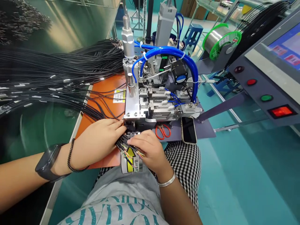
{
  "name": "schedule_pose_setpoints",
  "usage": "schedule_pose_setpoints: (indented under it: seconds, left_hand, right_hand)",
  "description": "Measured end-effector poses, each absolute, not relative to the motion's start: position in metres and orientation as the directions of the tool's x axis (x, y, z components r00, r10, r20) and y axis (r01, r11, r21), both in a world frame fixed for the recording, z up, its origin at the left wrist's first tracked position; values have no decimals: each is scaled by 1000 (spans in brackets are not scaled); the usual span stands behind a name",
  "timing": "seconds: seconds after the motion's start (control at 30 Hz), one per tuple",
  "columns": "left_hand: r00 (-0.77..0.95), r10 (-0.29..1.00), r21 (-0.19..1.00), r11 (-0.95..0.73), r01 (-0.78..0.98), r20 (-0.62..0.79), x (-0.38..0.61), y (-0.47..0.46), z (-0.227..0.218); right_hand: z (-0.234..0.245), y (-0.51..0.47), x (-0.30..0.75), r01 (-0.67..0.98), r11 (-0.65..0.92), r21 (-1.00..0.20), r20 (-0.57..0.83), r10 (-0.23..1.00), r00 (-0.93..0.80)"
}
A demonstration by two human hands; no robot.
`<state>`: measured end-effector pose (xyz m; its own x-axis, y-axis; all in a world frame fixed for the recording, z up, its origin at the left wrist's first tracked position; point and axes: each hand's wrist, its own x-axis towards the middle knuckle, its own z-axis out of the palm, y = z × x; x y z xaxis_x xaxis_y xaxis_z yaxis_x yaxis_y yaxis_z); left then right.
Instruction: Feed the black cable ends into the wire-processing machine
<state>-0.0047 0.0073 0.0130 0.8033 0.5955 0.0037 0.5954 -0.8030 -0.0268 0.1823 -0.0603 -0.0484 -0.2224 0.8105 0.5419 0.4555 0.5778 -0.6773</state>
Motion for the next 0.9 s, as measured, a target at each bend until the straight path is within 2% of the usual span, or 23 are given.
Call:
schedule_pose_setpoints:
  seconds: [0.13, 0.37, 0.53, 0.6, 0.73, 0.9]
  left_hand:
    - [812, 582, -47, -811, 583, 29, -7, 12, 15]
    - [836, 532, -156, -822, 548, 132, -9, 6, 19]
    - [793, 609, -161, -781, 603, 15, -11, 7, 29]
    - [778, 628, -175, -769, 615, -24, -12, 9, 32]
    - [818, 575, -201, -804, 560, -22, -12, 15, 29]
    - [852, 524, -167, -840, 516, -4, -12, 19, 23]
  right_hand:
    - [-52, -55, 184, 473, 486, -735, 477, 866, -149]
    - [-56, -50, 181, 413, 418, -809, 457, 889, -6]
    - [-56, -50, 181, 381, 383, -841, 459, 878, 132]
    - [-55, -50, 182, 339, 367, -866, 418, 904, 93]
    - [-51, -51, 186, 256, 300, -919, 294, 954, -62]
    - [-48, -53, 199, 279, 345, -896, 300, 934, -193]
